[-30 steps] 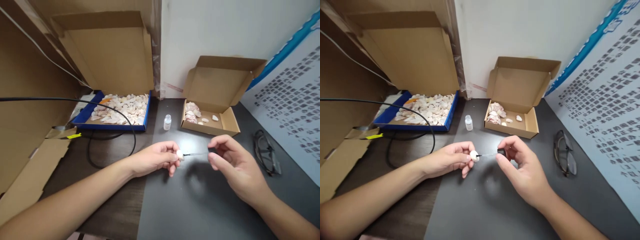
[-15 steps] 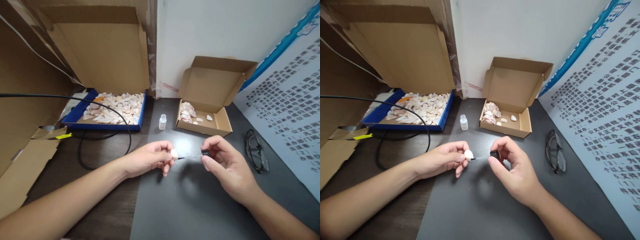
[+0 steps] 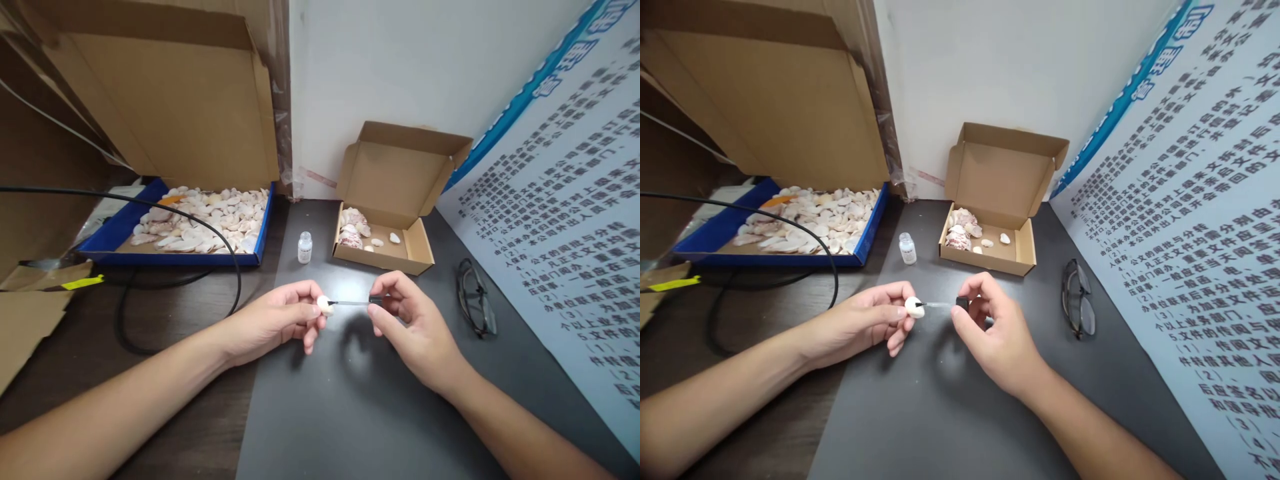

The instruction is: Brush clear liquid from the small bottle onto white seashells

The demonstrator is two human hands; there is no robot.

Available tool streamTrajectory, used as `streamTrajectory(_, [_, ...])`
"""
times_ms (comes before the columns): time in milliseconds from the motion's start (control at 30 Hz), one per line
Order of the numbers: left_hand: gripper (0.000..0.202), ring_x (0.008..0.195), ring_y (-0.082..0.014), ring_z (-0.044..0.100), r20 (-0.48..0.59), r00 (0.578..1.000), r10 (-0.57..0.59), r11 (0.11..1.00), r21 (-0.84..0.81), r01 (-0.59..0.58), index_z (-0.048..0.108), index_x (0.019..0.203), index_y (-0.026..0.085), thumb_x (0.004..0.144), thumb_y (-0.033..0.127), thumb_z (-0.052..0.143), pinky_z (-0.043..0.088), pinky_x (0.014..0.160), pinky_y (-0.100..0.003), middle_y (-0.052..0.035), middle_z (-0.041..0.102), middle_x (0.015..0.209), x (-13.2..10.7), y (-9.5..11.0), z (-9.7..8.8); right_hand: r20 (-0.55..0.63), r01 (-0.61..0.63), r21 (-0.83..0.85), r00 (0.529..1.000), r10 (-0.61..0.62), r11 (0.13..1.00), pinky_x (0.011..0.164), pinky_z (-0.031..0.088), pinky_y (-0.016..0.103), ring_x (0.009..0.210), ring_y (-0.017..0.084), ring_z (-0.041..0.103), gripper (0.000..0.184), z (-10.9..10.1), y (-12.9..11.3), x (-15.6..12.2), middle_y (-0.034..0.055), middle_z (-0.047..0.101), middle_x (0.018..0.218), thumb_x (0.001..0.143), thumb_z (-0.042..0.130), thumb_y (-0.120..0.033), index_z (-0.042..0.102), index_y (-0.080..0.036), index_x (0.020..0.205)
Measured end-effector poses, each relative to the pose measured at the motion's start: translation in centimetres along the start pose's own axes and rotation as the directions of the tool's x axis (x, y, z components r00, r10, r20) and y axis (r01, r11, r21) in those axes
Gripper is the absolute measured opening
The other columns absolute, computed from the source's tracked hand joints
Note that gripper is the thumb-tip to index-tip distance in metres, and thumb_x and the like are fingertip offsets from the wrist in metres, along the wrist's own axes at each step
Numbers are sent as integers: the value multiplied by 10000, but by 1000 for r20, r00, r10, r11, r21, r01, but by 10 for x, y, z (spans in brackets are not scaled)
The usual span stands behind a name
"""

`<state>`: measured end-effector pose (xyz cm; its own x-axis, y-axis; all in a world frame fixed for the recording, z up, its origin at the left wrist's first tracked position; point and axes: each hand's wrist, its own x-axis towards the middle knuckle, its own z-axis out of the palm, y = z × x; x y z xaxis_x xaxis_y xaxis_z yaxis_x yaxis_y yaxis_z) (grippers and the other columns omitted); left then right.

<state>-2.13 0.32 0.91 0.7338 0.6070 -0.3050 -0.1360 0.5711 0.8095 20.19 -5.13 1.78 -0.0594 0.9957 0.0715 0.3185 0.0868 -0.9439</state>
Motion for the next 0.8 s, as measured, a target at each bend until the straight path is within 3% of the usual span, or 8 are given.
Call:
streamTrajectory(100, [134,569,-77,566,-9,1000,5,1000,-4,-5,568,868,151,864,217,685,525,588,-216,5,632,768,1,0,0,-44,43,26,998,-42,999,539,384,241,565,108,444,93,-1,0,1,-57,454,708,877,571,-233,481,-226,900])
streamTrajectory(367, [176,552,-74,548,-30,1000,3,1000,-17,-4,576,850,156,834,241,729,527,566,-221,10,624,759,1,0,1,11,122,70,992,-123,990,517,391,227,577,101,439,119,0,-4,-4,-42,462,765,859,569,-173,473,-233,896])
streamTrajectory(800, [230,549,-71,542,-44,999,-6,1000,-6,6,566,822,159,813,279,761,500,549,-207,7,630,761,1,0,2,49,109,-21,993,-108,994,503,397,220,580,113,436,142,0,-7,-4,-45,433,728,832,566,-164,453,-242,867])
